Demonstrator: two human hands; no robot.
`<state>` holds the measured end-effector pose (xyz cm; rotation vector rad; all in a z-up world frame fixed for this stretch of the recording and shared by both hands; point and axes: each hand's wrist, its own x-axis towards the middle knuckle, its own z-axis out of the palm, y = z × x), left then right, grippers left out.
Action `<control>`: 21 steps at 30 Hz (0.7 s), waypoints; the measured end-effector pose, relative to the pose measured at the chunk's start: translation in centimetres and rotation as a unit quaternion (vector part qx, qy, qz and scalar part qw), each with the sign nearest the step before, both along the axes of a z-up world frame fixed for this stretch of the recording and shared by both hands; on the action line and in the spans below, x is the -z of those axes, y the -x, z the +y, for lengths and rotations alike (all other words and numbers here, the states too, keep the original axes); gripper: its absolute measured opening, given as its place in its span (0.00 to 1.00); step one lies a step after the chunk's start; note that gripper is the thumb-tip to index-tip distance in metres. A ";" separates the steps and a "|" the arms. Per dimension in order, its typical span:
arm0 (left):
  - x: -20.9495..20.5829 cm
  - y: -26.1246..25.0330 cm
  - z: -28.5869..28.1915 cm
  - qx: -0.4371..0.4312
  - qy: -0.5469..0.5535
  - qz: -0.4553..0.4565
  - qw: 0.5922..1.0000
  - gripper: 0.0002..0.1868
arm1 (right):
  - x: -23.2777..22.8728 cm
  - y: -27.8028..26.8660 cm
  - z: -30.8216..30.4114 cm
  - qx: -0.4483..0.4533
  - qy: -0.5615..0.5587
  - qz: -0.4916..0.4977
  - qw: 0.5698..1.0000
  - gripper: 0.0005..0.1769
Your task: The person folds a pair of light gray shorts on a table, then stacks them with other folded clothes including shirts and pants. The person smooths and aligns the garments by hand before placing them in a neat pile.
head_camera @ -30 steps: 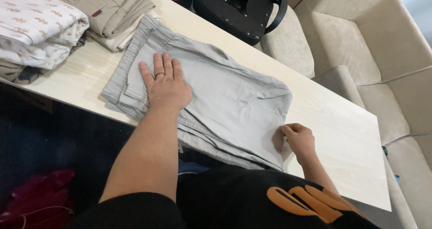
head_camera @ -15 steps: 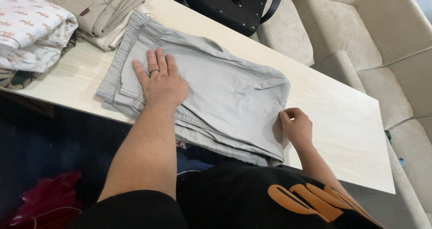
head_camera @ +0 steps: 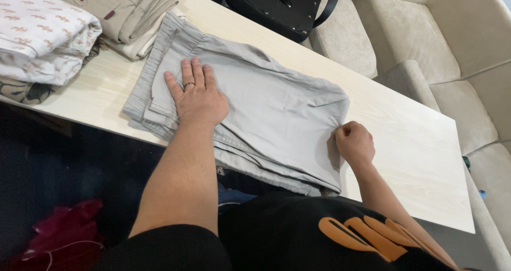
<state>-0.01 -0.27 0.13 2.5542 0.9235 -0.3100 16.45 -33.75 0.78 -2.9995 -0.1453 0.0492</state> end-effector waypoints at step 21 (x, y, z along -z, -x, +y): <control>-0.3 0.0 0.0 -0.008 0.025 0.000 1.000 0.38 | 0.0 -1.3 -0.4 0.049 -0.046 0.003 0.998 0.13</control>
